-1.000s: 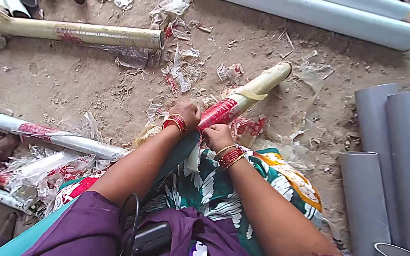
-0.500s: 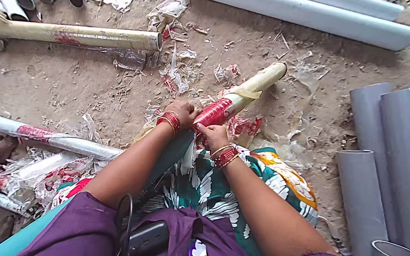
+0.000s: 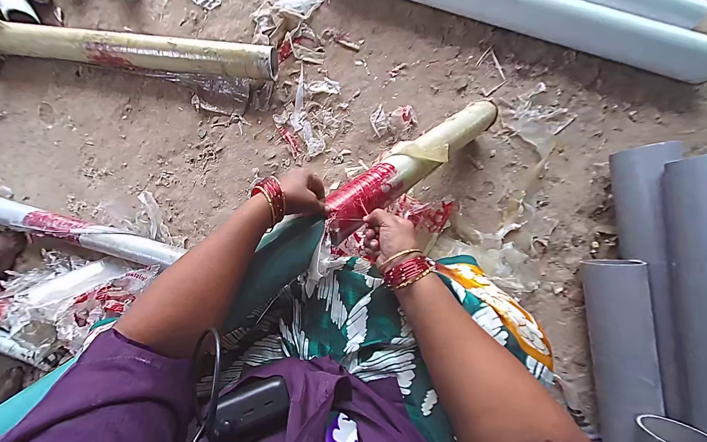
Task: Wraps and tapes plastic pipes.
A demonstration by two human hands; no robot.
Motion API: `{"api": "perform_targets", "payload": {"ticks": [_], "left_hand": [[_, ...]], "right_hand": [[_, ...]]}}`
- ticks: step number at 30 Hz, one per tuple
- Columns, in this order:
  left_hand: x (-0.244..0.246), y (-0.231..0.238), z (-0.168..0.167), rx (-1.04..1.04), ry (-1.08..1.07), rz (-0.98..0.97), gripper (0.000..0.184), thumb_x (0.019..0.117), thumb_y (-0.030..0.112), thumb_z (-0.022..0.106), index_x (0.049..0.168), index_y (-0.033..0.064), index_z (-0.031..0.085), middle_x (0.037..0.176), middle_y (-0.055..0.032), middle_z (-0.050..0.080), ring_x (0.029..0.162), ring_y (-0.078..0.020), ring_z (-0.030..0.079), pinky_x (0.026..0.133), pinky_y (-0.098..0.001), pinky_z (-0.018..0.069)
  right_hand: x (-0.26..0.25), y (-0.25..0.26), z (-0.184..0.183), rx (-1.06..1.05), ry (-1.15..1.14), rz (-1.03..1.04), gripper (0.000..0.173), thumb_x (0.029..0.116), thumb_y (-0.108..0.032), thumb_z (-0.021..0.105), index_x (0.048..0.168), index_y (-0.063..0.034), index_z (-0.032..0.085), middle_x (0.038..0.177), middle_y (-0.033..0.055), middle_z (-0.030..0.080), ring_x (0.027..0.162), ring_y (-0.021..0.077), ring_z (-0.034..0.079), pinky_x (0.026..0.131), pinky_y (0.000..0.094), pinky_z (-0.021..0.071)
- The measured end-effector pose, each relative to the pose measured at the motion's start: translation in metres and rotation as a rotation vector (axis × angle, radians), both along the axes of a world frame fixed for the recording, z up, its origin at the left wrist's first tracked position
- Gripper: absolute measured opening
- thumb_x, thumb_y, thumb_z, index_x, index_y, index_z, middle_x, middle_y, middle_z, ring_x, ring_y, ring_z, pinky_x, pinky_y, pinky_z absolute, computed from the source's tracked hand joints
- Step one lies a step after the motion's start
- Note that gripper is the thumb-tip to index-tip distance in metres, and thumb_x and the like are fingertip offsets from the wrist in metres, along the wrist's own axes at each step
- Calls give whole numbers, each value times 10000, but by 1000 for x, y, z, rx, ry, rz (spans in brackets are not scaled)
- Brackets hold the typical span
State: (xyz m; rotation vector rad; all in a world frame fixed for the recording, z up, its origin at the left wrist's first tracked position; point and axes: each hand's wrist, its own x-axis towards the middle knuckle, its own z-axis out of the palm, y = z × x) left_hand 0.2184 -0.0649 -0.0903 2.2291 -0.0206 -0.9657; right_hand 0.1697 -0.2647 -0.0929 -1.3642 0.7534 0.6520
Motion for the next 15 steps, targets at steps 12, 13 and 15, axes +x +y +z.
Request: {"api": "perform_targets", "payload": {"ticks": [12, 13, 15], "left_hand": [[2, 3, 13, -113, 96, -21, 106, 973, 59, 683, 1010, -40, 699, 882, -96, 686, 812, -137, 630, 828, -373, 525], [1, 7, 13, -132, 94, -25, 91, 973, 43, 672, 999, -42, 692, 871, -86, 679, 798, -122, 625, 816, -352, 527], [-1, 10, 14, -128, 88, -25, 89, 976, 43, 667, 996, -41, 689, 868, -87, 672, 800, -130, 618, 817, -363, 519]], "right_hand": [[0, -2, -26, -457, -992, 738, 236, 894, 8, 685, 1111, -18, 774, 1053, 208, 661, 933, 315, 672, 807, 471, 565], [-1, 0, -30, -435, -1024, 753, 226, 884, 23, 689, 1087, -16, 781, 1061, 203, 661, 937, 305, 673, 816, 460, 569], [-1, 2, -34, -413, -1062, 770, 201, 866, 54, 693, 1041, 9, 780, 1068, 202, 669, 944, 303, 676, 832, 457, 571]]}}
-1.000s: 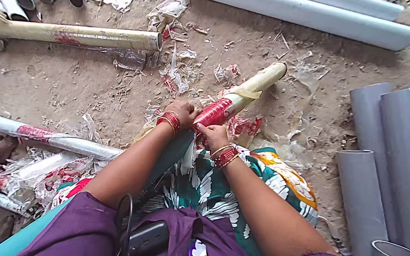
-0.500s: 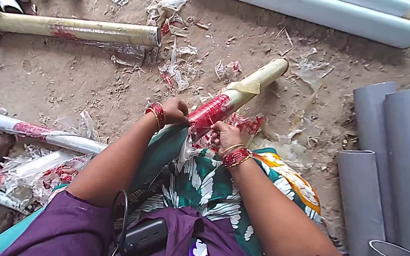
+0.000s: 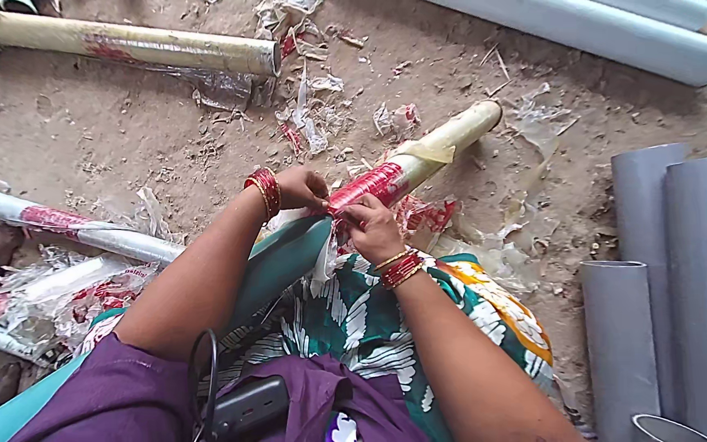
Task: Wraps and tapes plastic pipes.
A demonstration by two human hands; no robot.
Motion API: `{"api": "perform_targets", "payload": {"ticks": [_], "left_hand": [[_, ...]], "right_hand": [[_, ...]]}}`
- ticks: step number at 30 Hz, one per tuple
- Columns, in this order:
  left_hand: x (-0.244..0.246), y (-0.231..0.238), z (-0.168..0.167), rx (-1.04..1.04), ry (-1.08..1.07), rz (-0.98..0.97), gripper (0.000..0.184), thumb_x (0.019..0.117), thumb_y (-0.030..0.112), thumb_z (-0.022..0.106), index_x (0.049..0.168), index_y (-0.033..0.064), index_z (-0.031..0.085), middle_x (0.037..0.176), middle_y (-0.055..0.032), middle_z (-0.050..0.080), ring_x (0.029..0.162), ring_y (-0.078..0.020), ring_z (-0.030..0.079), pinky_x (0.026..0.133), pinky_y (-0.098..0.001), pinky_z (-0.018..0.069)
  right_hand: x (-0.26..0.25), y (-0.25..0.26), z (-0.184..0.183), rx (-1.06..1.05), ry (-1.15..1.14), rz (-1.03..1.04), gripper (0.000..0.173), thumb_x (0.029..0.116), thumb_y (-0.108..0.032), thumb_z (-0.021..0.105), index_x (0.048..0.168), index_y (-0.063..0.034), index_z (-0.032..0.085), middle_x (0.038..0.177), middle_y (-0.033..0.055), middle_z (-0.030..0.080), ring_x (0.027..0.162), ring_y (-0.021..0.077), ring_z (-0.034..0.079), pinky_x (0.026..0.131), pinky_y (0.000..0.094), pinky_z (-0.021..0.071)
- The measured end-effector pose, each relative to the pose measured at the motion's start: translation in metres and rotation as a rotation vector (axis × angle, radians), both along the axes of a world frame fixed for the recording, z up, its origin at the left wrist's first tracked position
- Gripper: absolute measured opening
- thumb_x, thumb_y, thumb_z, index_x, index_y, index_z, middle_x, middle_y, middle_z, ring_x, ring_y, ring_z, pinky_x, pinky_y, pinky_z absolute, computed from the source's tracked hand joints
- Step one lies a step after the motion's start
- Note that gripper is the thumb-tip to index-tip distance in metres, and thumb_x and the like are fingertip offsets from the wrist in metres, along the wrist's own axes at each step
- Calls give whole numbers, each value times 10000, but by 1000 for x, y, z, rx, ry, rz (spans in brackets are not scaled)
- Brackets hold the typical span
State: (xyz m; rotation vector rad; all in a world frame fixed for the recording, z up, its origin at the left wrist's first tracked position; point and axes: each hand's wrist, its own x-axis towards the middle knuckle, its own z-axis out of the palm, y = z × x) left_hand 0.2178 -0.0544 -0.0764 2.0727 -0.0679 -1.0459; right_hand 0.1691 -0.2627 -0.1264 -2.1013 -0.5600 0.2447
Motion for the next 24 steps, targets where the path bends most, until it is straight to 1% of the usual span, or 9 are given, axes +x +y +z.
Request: {"api": "perform_targets", "payload": {"ticks": [5, 7, 9, 11, 15, 18, 20, 22, 24], "left_hand": [[0, -8, -1, 43, -49, -44, 121, 964, 97, 701, 996, -17, 724, 901, -126, 705, 856, -207, 656, 866, -466, 522], [-3, -12, -4, 30, -97, -57, 252, 1022, 184, 635, 934, -39, 711, 866, -145, 685, 843, -230, 646, 847, -486, 508], [-6, -20, -9, 83, -171, -61, 408, 1078, 271, 530, 874, -50, 679, 836, -177, 656, 842, -291, 639, 816, -527, 483], [-3, -24, -16, 207, -221, -69, 472, 1086, 335, 517, 891, -64, 679, 876, -238, 664, 908, -387, 656, 849, -603, 480], [7, -18, -35, 332, -157, 55, 475, 1064, 359, 566, 948, -83, 695, 1019, -291, 675, 1050, -440, 645, 943, -632, 465], [11, -11, -42, 359, -102, 137, 466, 1068, 358, 560, 1023, -84, 700, 1086, -305, 674, 1101, -448, 641, 972, -642, 455], [10, -5, -43, 334, -98, 155, 464, 1081, 353, 533, 1075, -80, 698, 1110, -311, 671, 1120, -457, 633, 990, -655, 441], [9, -3, -43, 304, -122, 137, 475, 1093, 355, 504, 1066, -76, 701, 1090, -306, 675, 1101, -448, 638, 984, -650, 441], [7, -8, -38, 307, -129, 99, 470, 1097, 343, 493, 1037, -76, 699, 1071, -299, 674, 1085, -443, 640, 966, -648, 445]], "right_hand": [[12, -6, -2, -4, 20, 135, 183, 855, 69, 662, 990, 17, 773, 1083, 193, 702, 983, 310, 697, 860, 498, 568], [14, -7, 1, -42, 92, 206, 243, 839, 95, 651, 1044, 21, 756, 1143, 200, 672, 1028, 323, 680, 888, 520, 559], [13, -7, 0, -43, 48, 217, 260, 804, 126, 651, 1031, 43, 746, 1153, 222, 676, 1024, 347, 691, 875, 527, 568], [12, -6, -3, -17, -60, 206, 190, 801, 131, 652, 961, 66, 731, 1088, 233, 689, 973, 360, 707, 838, 511, 585], [14, -4, -2, 69, -137, 197, 166, 858, 104, 613, 934, 74, 758, 1030, 228, 722, 955, 340, 717, 864, 459, 581], [13, 0, 4, 75, -66, 130, 225, 883, 106, 581, 1002, 68, 768, 1045, 224, 725, 997, 326, 707, 915, 444, 559], [10, 2, 14, -25, 131, 10, 281, 909, 70, 598, 1143, 49, 752, 1083, 220, 718, 1031, 312, 689, 945, 443, 530], [19, -3, 22, -192, 381, -29, 413, 1005, -107, 628, 1396, 25, 605, 1234, 251, 661, 1151, 347, 636, 1031, 485, 475], [26, -11, 24, -285, 461, -4, 483, 1065, -249, 563, 1458, 31, 536, 1299, 279, 632, 1239, 391, 598, 1086, 534, 429]]}}
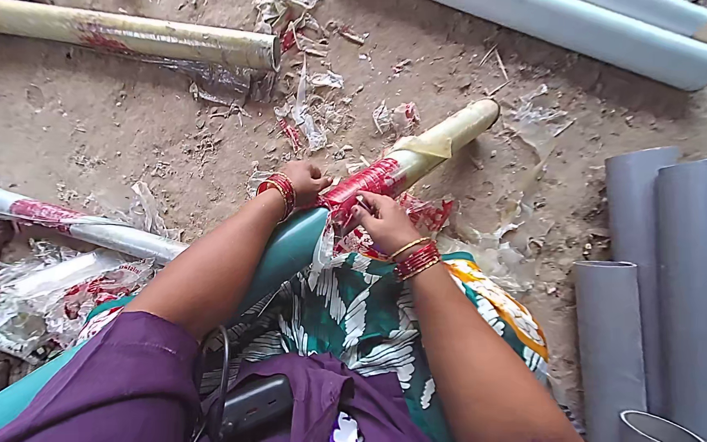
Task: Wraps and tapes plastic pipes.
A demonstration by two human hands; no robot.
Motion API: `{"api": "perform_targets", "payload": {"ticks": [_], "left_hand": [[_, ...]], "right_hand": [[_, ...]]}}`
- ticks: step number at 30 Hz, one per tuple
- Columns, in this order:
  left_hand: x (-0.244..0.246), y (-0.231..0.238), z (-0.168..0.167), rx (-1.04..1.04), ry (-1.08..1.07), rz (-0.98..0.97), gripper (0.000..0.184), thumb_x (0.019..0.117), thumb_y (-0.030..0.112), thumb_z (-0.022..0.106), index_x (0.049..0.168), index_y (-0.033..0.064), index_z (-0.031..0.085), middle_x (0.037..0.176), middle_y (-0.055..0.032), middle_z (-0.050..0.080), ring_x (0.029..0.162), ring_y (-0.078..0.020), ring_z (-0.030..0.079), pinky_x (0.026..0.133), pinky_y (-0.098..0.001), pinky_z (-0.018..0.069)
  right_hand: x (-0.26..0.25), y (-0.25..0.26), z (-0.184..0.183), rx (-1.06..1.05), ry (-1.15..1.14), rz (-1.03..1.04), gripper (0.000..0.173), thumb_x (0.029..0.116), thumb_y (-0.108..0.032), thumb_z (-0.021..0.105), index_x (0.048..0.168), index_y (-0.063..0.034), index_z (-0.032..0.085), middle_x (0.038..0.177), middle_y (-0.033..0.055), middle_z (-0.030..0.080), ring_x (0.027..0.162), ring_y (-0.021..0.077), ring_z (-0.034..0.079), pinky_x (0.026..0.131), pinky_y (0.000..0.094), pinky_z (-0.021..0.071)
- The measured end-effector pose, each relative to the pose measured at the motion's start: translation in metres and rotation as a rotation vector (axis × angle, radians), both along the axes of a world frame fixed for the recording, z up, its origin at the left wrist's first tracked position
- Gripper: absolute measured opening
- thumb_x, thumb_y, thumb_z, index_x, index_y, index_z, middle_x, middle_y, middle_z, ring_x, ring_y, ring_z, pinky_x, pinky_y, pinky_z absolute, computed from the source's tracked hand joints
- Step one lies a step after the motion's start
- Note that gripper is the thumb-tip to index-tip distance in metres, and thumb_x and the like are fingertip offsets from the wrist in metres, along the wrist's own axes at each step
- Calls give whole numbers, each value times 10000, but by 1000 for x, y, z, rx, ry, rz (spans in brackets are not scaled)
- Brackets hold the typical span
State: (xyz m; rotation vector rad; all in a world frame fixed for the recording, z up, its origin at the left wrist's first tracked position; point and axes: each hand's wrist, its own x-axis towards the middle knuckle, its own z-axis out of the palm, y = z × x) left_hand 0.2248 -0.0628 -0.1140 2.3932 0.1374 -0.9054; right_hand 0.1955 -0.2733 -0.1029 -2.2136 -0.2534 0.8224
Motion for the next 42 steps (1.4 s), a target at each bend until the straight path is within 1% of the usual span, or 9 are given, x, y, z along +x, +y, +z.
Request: {"api": "perform_targets", "payload": {"ticks": [3, 5, 7, 11, 14, 17, 22, 31, 42], "left_hand": [[2, -11, 15, 79, 46, -107, 492, 1110, 365, 441, 1068, -54, 695, 1158, -295, 660, 1171, -449, 617, 995, -659, 433], [3, -13, 19, 122, 80, -147, 507, 1118, 374, 407, 1125, -45, 692, 1202, -305, 653, 1213, -465, 602, 1007, -677, 424], [4, -12, 20, 144, 97, -141, 519, 1121, 382, 391, 1141, -42, 689, 1211, -308, 652, 1223, -475, 598, 1001, -692, 421], [5, -12, 21, 152, 110, -156, 522, 1120, 390, 387, 1175, -36, 684, 1248, -302, 645, 1256, -467, 586, 1021, -687, 417], [6, -10, 17, 148, 114, -172, 524, 1119, 388, 392, 1154, -45, 685, 1237, -300, 647, 1255, -461, 586, 1024, -680, 420], [6, -11, 19, 143, 128, -168, 518, 1120, 378, 386, 1179, -47, 675, 1276, -298, 634, 1275, -458, 576, 1033, -680, 414], [8, -11, 19, 146, 154, -141, 502, 1114, 381, 401, 1188, -33, 675, 1272, -290, 641, 1265, -450, 588, 1021, -675, 429], [10, -6, 15, 116, 158, -138, 499, 1114, 375, 409, 1156, -43, 679, 1237, -300, 643, 1243, -457, 590, 1014, -674, 425], [16, -4, 9, 144, 185, -117, 476, 1106, 370, 442, 1148, -36, 686, 1219, -291, 652, 1227, -452, 598, 1016, -672, 424]], "right_hand": [[7, -7, 14, -97, -36, 146, 459, 1113, -208, 429, 1470, 70, 505, 1330, 307, 607, 1310, 440, 538, 1144, 556, 357], [3, -12, 20, -170, -239, 183, 304, 1048, -48, 497, 1254, 54, 697, 1131, 261, 708, 1130, 420, 657, 1021, 560, 463], [3, -19, 18, -176, -403, 208, 237, 969, 15, 560, 1078, 11, 770, 983, 225, 748, 970, 411, 718, 887, 604, 518], [18, -23, 13, -181, -614, 431, 200, 992, -23, 570, 1021, -33, 767, 874, 210, 742, 842, 418, 739, 728, 597, 563], [36, -12, 13, -116, -781, 736, 170, 881, 114, 592, 914, 15, 726, 842, 214, 718, 835, 414, 727, 739, 560, 566], [48, -2, 3, -24, -863, 886, 167, 841, 125, 610, 899, 16, 721, 862, 207, 709, 822, 396, 719, 704, 542, 555], [44, 4, -19, 80, -988, 834, 155, 818, 108, 615, 880, 18, 725, 795, 175, 715, 748, 364, 723, 597, 493, 544], [57, -2, -35, 189, -1147, 915, 134, 878, 52, 547, 817, 16, 661, 724, 154, 674, 684, 326, 692, 531, 435, 481], [130, -74, -52, -205, -943, 884, 94, 848, 144, 586, 876, 88, 656, 804, 270, 678, 770, 470, 701, 621, 579, 514]]}}
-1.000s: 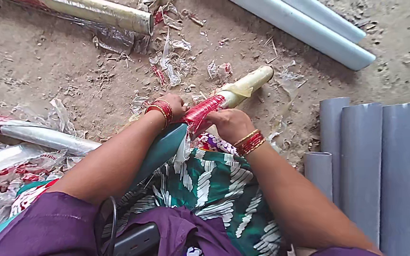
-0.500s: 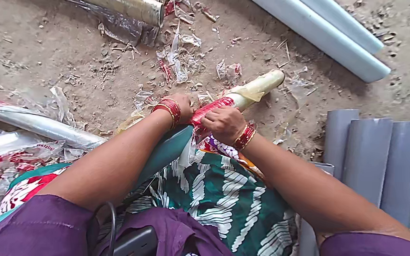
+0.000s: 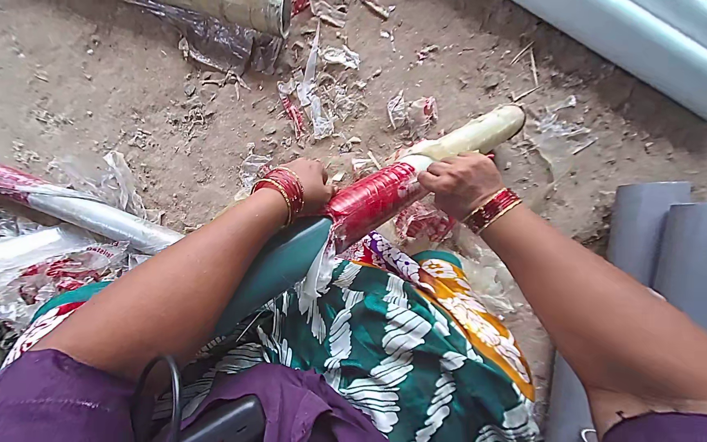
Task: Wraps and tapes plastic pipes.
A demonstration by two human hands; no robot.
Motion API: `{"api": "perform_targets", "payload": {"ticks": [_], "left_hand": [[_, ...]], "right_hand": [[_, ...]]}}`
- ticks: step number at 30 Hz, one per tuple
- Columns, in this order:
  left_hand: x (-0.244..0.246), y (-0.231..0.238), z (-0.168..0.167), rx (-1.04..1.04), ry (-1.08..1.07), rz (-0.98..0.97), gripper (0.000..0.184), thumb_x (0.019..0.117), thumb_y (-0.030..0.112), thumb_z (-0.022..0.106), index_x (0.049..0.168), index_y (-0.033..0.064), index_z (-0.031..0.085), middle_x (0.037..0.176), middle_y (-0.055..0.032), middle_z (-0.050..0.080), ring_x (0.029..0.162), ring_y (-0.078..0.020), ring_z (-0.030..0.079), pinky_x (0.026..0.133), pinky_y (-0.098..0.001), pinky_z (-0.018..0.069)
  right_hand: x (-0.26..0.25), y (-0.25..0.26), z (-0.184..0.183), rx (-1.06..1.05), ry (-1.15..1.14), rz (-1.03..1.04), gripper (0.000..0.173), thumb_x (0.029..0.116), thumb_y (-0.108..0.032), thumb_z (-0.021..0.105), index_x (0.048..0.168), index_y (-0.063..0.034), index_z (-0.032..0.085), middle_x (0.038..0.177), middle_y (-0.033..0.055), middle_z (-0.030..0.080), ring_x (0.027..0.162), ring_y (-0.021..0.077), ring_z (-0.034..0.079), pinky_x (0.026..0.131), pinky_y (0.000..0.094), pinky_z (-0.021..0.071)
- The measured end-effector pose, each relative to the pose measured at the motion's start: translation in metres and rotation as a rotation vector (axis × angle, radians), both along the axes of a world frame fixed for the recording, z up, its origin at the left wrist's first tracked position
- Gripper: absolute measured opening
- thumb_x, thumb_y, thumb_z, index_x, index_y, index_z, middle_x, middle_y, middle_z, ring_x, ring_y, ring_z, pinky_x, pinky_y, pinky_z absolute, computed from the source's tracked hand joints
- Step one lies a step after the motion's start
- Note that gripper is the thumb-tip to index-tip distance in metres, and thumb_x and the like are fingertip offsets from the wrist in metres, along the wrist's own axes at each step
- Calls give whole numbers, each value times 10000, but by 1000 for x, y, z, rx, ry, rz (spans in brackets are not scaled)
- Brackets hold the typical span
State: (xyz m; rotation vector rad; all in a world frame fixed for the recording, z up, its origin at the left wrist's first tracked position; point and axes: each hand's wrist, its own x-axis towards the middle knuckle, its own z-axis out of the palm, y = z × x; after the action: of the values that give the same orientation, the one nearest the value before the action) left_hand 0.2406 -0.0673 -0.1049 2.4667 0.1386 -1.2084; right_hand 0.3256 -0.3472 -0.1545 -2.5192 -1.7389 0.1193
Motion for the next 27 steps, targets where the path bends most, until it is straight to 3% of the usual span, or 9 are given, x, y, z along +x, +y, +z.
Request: {"api": "perform_targets", "payload": {"ticks": [2, 5, 8, 13, 16, 20, 22, 25, 27], "left_hand": [[0, -1, 1, 11, 8, 5, 478, 1110, 370, 432, 1167, -33, 682, 1223, -294, 649, 1229, -454, 597, 1017, -674, 423], [-1, -2, -1, 4, -4, 18, 476, 1109, 376, 435, 1160, -24, 688, 1185, -287, 662, 1189, -453, 613, 1001, -670, 432], [-3, -1, -2, 4, -23, 37, 476, 1105, 386, 447, 1126, -19, 697, 1150, -284, 671, 1163, -453, 624, 985, -673, 439], [-3, -1, 0, -10, -6, 42, 474, 1105, 386, 448, 1151, -15, 698, 1163, -280, 672, 1170, -445, 624, 993, -667, 437], [-2, 1, -1, -19, -24, 34, 473, 1102, 383, 459, 1129, -25, 699, 1142, -284, 673, 1161, -447, 626, 987, -663, 441], [-2, -3, 3, 5, 1, 17, 485, 1110, 383, 438, 1136, -33, 685, 1159, -289, 663, 1172, -448, 620, 984, -658, 441], [0, -2, 4, 10, 11, 15, 486, 1112, 378, 428, 1150, -35, 682, 1181, -291, 658, 1192, -449, 613, 991, -664, 436], [-1, -2, 2, -7, 8, 18, 483, 1113, 372, 430, 1134, -38, 685, 1169, -295, 659, 1183, -453, 613, 990, -660, 437], [-1, 0, 1, -19, -10, 14, 477, 1112, 362, 436, 1115, -41, 690, 1136, -296, 666, 1156, -453, 623, 982, -654, 442]], "right_hand": [[-18, 16, 9, 182, -29, 4, 119, 874, 105, 544, 859, 64, 655, 766, 243, 676, 715, 441, 695, 572, 546, 503], [-54, 53, 24, 350, 43, 117, 149, 884, 86, 540, 837, 31, 670, 741, 189, 681, 724, 379, 703, 604, 503, 520], [-67, 74, 20, 378, 39, 204, 115, 842, 89, 579, 798, 21, 661, 698, 160, 654, 677, 345, 678, 565, 461, 486], [-54, 54, -1, 392, 8, 170, 133, 858, 76, 532, 805, 29, 645, 726, 178, 674, 692, 359, 692, 544, 467, 479], [-25, 20, -12, 258, 14, 79, 108, 882, 78, 543, 850, 62, 644, 768, 235, 679, 718, 432, 699, 555, 533, 503], [4, -15, -8, -124, 77, -139, 126, 885, 132, 570, 921, 93, 685, 884, 294, 694, 863, 512, 695, 701, 642, 510], [-7, 3, 3, 29, 49, -158, 132, 891, 108, 553, 889, 78, 683, 845, 280, 697, 813, 494, 706, 664, 624, 524], [-51, 56, 21, 328, 86, 49, 142, 891, 64, 548, 828, 38, 673, 763, 213, 694, 736, 406, 711, 615, 540, 533], [-71, 82, 24, 395, 105, 167, 132, 872, 57, 567, 771, 21, 642, 688, 172, 646, 674, 362, 680, 558, 483, 483]]}}
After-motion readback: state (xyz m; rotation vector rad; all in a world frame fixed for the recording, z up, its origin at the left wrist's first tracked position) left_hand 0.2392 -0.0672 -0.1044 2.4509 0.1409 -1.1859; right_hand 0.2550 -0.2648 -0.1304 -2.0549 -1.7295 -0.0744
